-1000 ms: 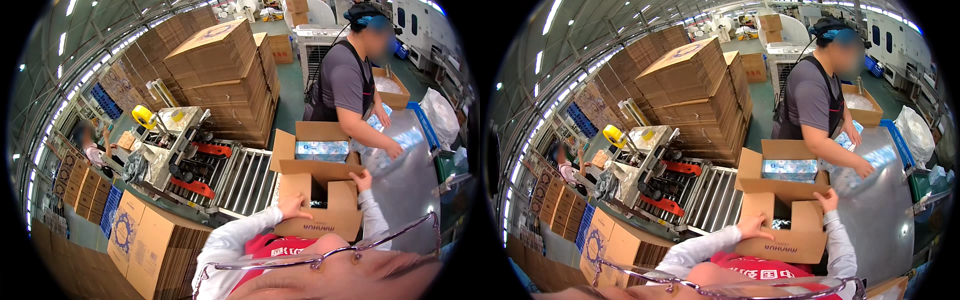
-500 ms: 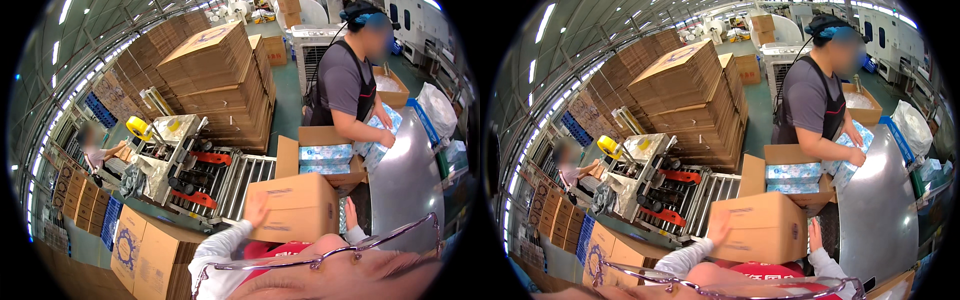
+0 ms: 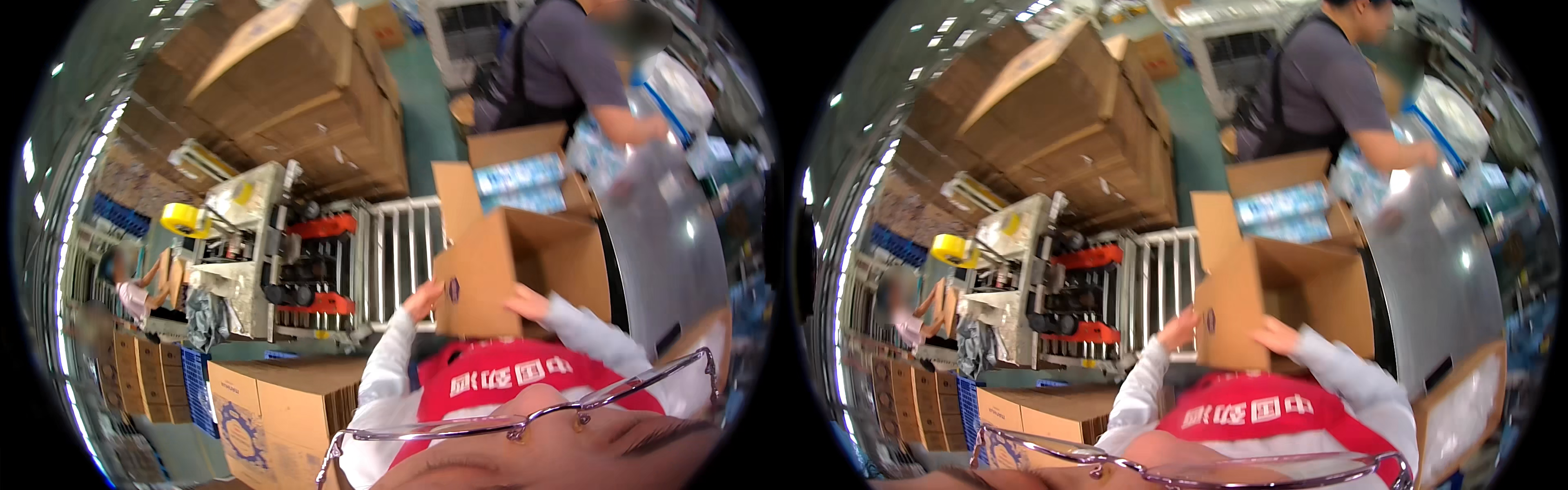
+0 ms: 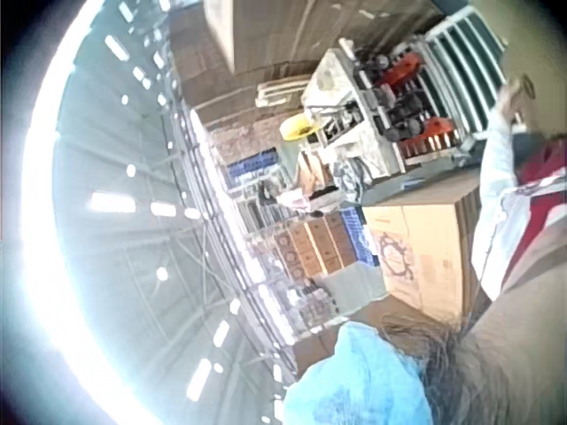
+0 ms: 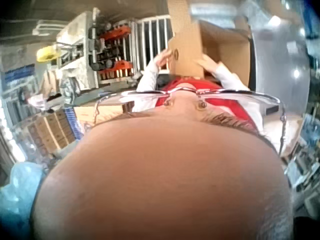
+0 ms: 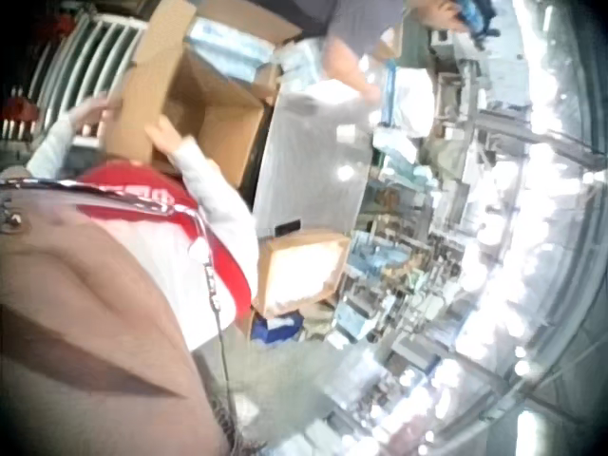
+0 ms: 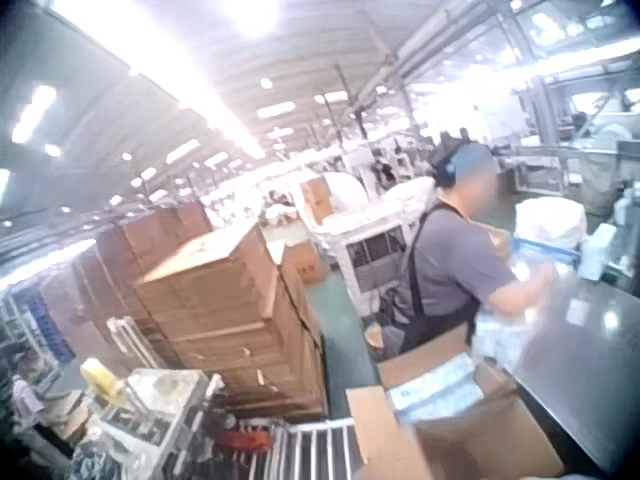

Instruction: The person packs packages of tissues into cardboard boxes by hand, then places the boxes on a conveyor belt and folds down the box flaps.

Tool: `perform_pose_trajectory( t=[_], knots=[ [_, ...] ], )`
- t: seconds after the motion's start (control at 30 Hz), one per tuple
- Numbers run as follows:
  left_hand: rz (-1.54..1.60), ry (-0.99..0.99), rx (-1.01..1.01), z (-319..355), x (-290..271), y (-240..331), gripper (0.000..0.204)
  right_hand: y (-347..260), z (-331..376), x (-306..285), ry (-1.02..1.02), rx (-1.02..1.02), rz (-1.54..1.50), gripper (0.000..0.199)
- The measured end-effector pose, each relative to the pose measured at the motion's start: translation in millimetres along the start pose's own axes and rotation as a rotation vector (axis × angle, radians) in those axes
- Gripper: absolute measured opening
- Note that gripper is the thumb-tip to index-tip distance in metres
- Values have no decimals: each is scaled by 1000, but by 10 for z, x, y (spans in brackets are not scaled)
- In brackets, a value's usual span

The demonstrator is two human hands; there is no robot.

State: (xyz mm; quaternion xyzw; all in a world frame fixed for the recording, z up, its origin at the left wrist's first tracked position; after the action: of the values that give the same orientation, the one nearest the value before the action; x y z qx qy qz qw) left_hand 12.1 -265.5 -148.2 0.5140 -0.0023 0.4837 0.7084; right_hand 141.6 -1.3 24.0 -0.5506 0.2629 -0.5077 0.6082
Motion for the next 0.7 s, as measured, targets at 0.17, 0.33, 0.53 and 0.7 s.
perform_pose_trajectory(
  t=[0.17, 0.33, 0.53, 0.7],
  knots=[
    [-743, 567, 104, -443, 1030, 184, 83, 1384, -850, 311, -359, 325, 609, 61],
    [-947, 724, 166, -235, 864, 326, 61, -258, 268, -169, 114, -20, 1253, 64],
    [-1032, 585, 102, -339, 966, 237, 46, 615, 1419, -1933, 592, 1106, 1353, 129],
    [-280, 184, -44, -222, -108, 124, 58, 2076, 923, -2488, 724, 819, 509, 85]
  ],
)
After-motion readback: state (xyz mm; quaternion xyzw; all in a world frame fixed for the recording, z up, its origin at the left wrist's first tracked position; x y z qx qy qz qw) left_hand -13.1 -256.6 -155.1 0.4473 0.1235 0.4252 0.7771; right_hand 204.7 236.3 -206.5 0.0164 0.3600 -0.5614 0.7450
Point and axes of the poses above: each hand's wrist, its own z-axis away from the middle knuckle, its own x-axis out of the palm, y = z × x, the point moved 4 cm from there along -z, towards the middle knuckle, and after that the axes turned 5 degrees about -y, right-handed, at the moved point
